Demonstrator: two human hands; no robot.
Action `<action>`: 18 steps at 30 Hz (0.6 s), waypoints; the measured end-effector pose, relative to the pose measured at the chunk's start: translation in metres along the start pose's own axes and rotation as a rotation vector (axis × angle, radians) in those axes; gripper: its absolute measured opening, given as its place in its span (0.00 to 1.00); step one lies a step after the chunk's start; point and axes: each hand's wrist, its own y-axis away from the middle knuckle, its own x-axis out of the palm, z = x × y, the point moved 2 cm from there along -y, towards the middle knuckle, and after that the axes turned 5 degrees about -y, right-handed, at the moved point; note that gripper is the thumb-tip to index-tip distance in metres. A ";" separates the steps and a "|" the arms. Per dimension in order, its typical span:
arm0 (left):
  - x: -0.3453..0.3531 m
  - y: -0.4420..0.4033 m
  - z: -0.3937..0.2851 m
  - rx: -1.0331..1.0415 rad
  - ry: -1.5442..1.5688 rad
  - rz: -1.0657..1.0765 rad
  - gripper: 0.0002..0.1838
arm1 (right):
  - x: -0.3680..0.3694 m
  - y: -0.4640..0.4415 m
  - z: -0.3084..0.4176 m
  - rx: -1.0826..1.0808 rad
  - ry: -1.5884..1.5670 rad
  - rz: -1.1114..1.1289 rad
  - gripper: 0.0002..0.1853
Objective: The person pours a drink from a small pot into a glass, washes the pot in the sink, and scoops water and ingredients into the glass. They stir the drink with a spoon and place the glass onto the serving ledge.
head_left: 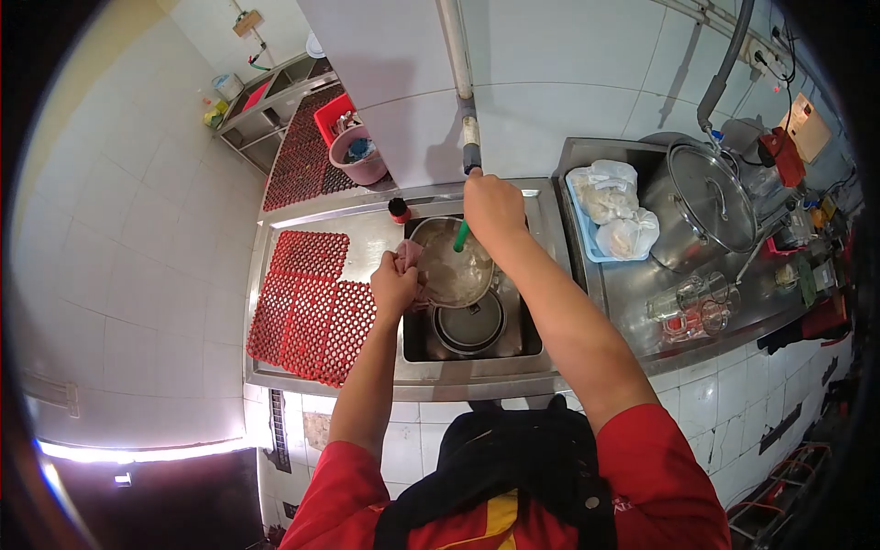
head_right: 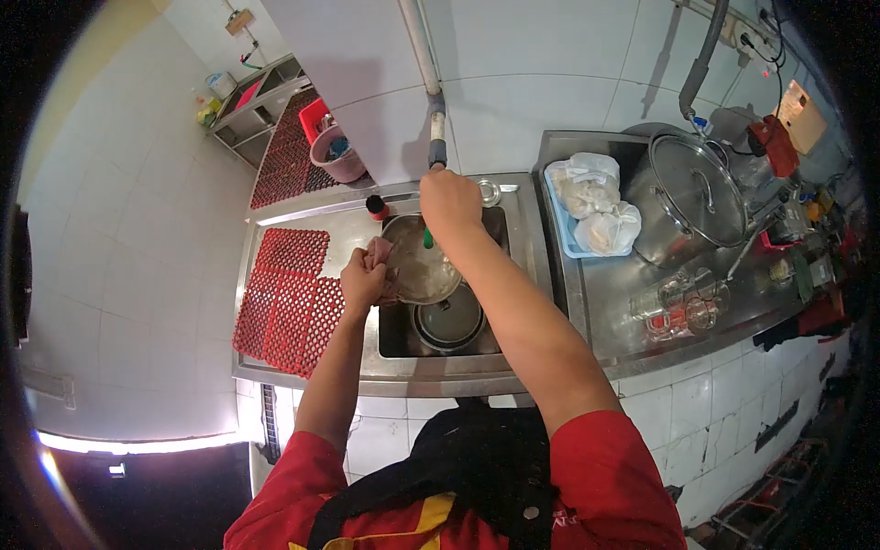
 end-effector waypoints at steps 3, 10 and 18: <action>-0.005 -0.002 -0.007 0.084 0.000 -0.084 0.18 | 0.002 -0.001 -0.003 0.011 -0.007 0.007 0.12; -0.018 0.004 -0.024 0.450 -0.076 -0.225 0.20 | 0.003 -0.005 -0.035 -0.114 -0.165 0.131 0.12; -0.025 0.013 -0.012 0.736 -0.245 -0.382 0.11 | -0.014 -0.014 -0.045 -0.309 -0.060 0.155 0.14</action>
